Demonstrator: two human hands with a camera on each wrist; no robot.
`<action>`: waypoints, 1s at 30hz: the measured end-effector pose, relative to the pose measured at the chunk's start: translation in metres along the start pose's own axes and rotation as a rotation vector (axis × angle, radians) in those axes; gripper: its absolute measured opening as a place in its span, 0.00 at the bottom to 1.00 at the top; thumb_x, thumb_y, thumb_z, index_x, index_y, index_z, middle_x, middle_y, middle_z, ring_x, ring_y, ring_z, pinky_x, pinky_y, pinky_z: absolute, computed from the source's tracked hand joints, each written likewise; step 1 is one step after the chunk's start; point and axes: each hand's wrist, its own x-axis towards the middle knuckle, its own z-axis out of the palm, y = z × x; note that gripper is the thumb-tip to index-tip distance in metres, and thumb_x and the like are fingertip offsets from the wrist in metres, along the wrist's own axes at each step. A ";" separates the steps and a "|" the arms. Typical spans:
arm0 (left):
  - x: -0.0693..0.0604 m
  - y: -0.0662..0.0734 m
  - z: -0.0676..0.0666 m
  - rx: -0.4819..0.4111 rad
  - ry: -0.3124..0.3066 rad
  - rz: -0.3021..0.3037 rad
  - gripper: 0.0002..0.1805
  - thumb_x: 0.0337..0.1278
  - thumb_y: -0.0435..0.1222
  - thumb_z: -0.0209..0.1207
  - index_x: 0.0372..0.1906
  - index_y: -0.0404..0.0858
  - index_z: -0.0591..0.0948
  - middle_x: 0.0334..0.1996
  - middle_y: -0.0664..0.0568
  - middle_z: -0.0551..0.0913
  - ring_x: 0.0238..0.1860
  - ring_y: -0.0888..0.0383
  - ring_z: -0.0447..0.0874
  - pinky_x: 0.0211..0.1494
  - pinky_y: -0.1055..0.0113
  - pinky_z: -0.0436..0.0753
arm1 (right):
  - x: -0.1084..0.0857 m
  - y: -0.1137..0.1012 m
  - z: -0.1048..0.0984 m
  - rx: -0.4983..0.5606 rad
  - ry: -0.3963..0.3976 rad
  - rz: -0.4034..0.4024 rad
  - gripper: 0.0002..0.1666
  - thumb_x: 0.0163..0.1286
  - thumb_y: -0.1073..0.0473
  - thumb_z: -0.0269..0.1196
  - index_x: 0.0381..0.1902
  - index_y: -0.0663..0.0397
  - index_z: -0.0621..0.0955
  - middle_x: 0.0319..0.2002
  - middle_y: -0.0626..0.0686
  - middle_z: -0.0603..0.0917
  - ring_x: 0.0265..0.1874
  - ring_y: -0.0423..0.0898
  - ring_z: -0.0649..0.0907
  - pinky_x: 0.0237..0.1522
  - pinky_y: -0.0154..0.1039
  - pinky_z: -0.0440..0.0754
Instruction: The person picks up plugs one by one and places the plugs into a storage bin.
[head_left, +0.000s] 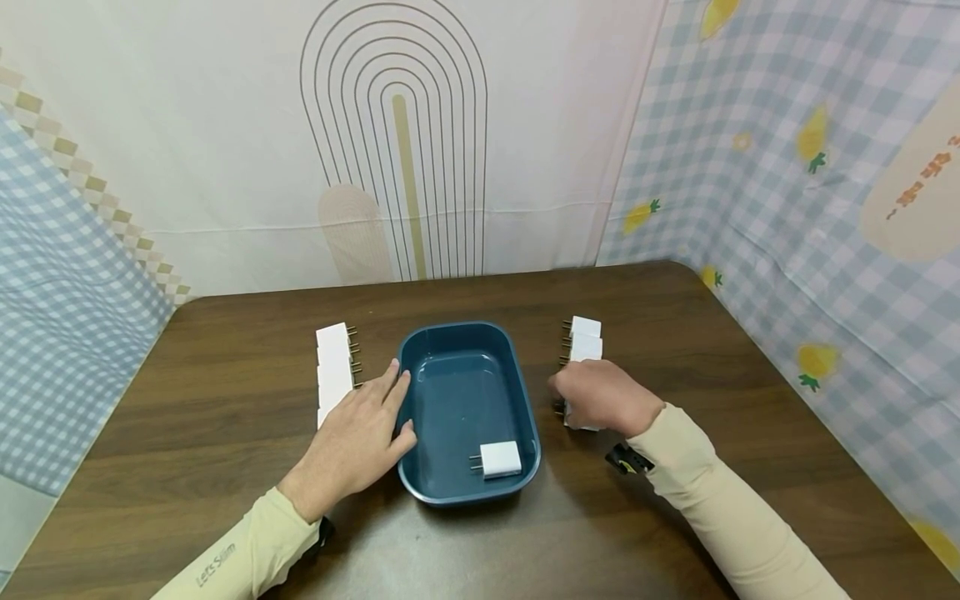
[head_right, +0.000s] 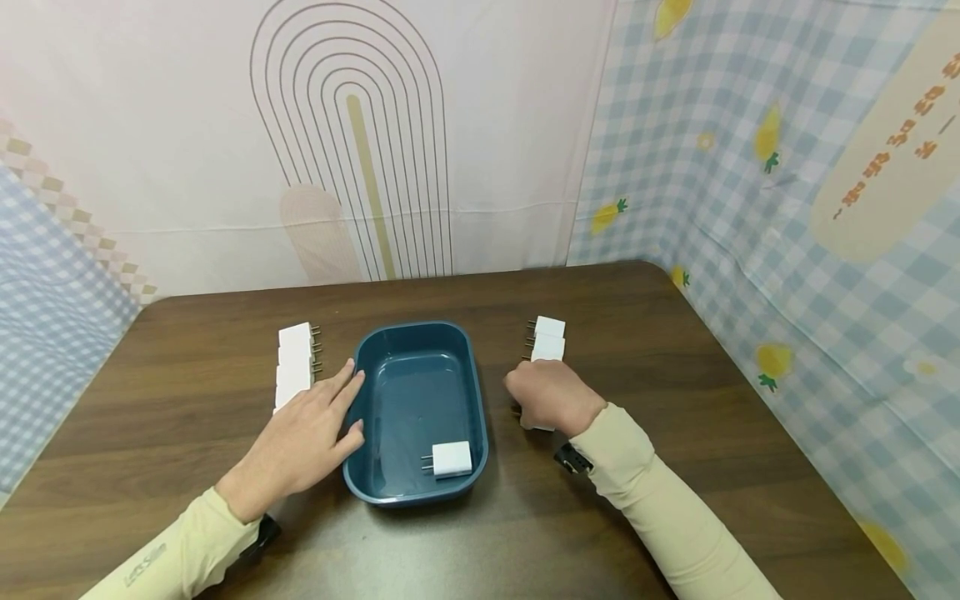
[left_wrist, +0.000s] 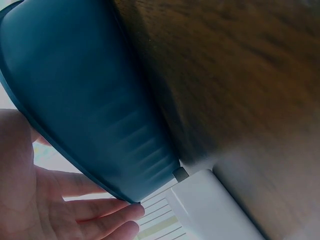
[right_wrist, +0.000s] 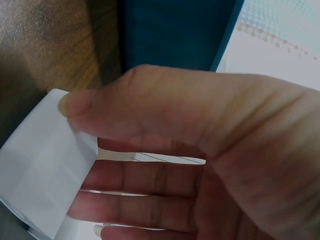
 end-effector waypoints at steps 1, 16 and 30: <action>0.000 0.000 0.000 0.001 0.001 0.001 0.37 0.66 0.47 0.55 0.74 0.31 0.68 0.76 0.36 0.65 0.70 0.40 0.74 0.71 0.45 0.74 | 0.000 -0.001 0.000 -0.007 0.006 -0.007 0.10 0.51 0.71 0.70 0.27 0.52 0.83 0.22 0.47 0.81 0.20 0.43 0.73 0.26 0.38 0.76; 0.000 -0.001 -0.001 -0.008 -0.002 0.003 0.37 0.65 0.47 0.55 0.74 0.31 0.68 0.76 0.36 0.64 0.70 0.39 0.74 0.71 0.45 0.74 | 0.000 -0.003 0.006 -0.086 0.076 -0.084 0.15 0.50 0.71 0.72 0.17 0.49 0.78 0.15 0.47 0.75 0.16 0.41 0.68 0.23 0.37 0.73; 0.000 0.000 -0.001 -0.020 -0.020 -0.009 0.37 0.67 0.47 0.54 0.75 0.32 0.67 0.77 0.37 0.63 0.71 0.39 0.72 0.72 0.44 0.73 | 0.004 -0.004 0.009 -0.105 0.093 -0.078 0.09 0.51 0.68 0.73 0.21 0.51 0.83 0.19 0.49 0.81 0.17 0.42 0.73 0.23 0.39 0.77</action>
